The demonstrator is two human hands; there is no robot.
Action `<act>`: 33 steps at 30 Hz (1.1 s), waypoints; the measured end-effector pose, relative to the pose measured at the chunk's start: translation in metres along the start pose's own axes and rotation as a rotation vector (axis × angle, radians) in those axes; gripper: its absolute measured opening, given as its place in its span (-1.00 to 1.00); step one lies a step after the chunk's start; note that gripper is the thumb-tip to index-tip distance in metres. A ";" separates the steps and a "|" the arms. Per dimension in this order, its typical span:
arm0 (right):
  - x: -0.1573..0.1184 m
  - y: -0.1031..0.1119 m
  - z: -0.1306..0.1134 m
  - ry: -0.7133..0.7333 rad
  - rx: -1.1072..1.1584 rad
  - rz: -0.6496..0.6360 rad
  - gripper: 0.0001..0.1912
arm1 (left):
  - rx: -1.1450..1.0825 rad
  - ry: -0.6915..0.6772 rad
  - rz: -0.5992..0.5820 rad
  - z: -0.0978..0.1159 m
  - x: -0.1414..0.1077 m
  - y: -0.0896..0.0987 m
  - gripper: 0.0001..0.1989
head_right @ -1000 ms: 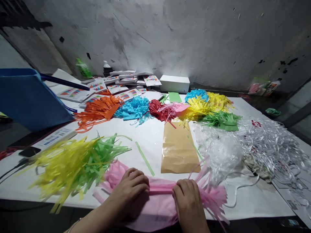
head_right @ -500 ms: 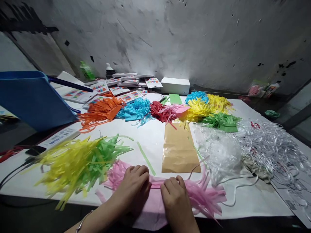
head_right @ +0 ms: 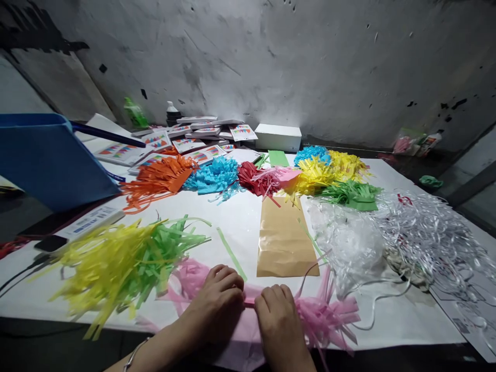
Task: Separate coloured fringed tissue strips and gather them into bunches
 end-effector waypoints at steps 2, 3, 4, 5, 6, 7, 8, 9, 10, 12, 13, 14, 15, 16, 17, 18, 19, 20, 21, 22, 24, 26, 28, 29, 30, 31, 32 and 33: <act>-0.011 0.003 0.012 -0.040 0.013 -0.012 -0.66 | -0.023 0.030 -0.034 -0.003 -0.003 -0.001 -0.84; -0.017 0.004 0.020 -0.075 0.034 -0.017 -0.69 | -0.026 0.051 -0.048 -0.004 -0.004 -0.001 -0.84; -0.022 0.005 0.027 -0.119 0.061 -0.017 -0.72 | -0.018 0.075 -0.058 -0.004 -0.005 -0.001 -0.84; -0.027 0.006 0.034 -0.164 0.089 -0.016 -0.75 | 0.000 0.103 -0.072 -0.004 -0.005 -0.001 -0.84; -0.030 0.007 0.040 -0.208 0.109 -0.014 -0.76 | 0.027 0.134 -0.088 -0.003 -0.004 -0.002 -0.84; -0.032 0.007 0.043 -0.245 0.113 -0.016 -0.77 | 0.060 0.167 -0.112 -0.002 -0.003 -0.003 -0.84; -0.032 0.007 0.045 -0.271 0.098 -0.026 -0.77 | 0.097 0.202 -0.138 -0.002 -0.002 -0.004 -0.84; -0.031 0.007 0.045 -0.285 0.063 -0.038 -0.77 | 0.139 0.236 -0.169 -0.002 0.000 -0.005 -0.84; -0.028 0.006 0.045 -0.294 0.016 -0.054 -0.77 | 0.181 0.267 -0.195 -0.002 0.001 -0.006 -0.84; -0.024 0.003 0.043 -0.300 -0.087 -0.088 -0.78 | 0.258 0.303 -0.236 -0.003 0.004 -0.006 -0.84; -0.022 0.002 0.043 -0.304 -0.133 -0.100 -0.79 | 0.287 0.305 -0.247 -0.003 0.005 -0.006 -0.86; -0.021 0.001 0.044 -0.310 -0.170 -0.105 -0.80 | 0.305 0.290 -0.253 -0.003 0.006 -0.006 -0.89; -0.021 0.000 0.045 -0.315 -0.198 -0.109 -0.81 | 0.315 0.254 -0.257 -0.001 0.006 -0.008 -0.92; -0.020 -0.001 0.046 -0.315 -0.219 -0.117 -0.83 | 0.322 0.192 -0.256 0.002 0.007 -0.010 -0.94; -0.020 -0.002 0.047 -0.315 -0.237 -0.127 -0.84 | 0.331 0.114 -0.252 0.007 0.006 -0.013 -0.93; -0.020 -0.003 0.048 -0.312 -0.249 -0.144 -0.85 | 0.348 0.034 -0.244 0.011 0.006 -0.016 -0.91; -0.019 -0.004 0.048 -0.308 -0.257 -0.167 -0.85 | 0.372 -0.040 -0.232 0.015 0.006 -0.020 -0.87; -0.018 -0.004 0.048 -0.307 -0.266 -0.193 -0.84 | 0.400 -0.098 -0.219 0.017 0.006 -0.024 -0.82; -0.016 -0.004 0.048 -0.305 -0.274 -0.215 -0.84 | 0.428 -0.134 -0.210 0.017 0.006 -0.027 -0.78; -0.014 -0.003 0.045 -0.300 -0.276 -0.224 -0.84 | 0.447 -0.151 -0.208 0.016 0.008 -0.030 -0.76; -0.008 0.000 0.036 -0.263 -0.234 -0.201 -0.86 | 0.429 -0.154 -0.222 0.012 0.015 -0.033 -0.76; -0.002 0.003 0.023 -0.201 -0.165 -0.130 -0.88 | 0.374 -0.127 -0.227 0.009 0.021 -0.029 -0.79; 0.001 0.006 0.009 -0.119 -0.126 -0.039 -0.85 | 0.337 -0.086 -0.196 0.009 0.023 -0.020 -0.80; 0.001 0.006 0.003 -0.090 -0.117 0.006 -0.77 | 0.322 -0.079 -0.155 0.012 0.021 -0.016 -0.81; 0.001 0.007 0.000 -0.072 -0.112 0.049 -0.70 | 0.298 -0.095 -0.101 0.018 0.018 -0.012 -0.83; 0.002 0.007 -0.002 -0.065 -0.103 0.087 -0.64 | 0.259 -0.132 -0.046 0.025 0.012 -0.010 -0.82; 0.003 0.007 -0.002 -0.072 -0.091 0.119 -0.62 | 0.211 -0.186 0.001 0.033 0.006 -0.011 -0.81; 0.004 0.008 0.000 -0.090 -0.083 0.149 -0.61 | 0.159 -0.243 0.033 0.040 -0.001 -0.015 -0.80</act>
Point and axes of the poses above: each hand's wrist, its own x-axis towards the middle knuckle, its own y-axis out of the back of the hand, z = x × y, the point moved 9 cm from there along x, towards the middle knuckle, and after that the axes turned 4 degrees about -z, right-handed, at the moved point
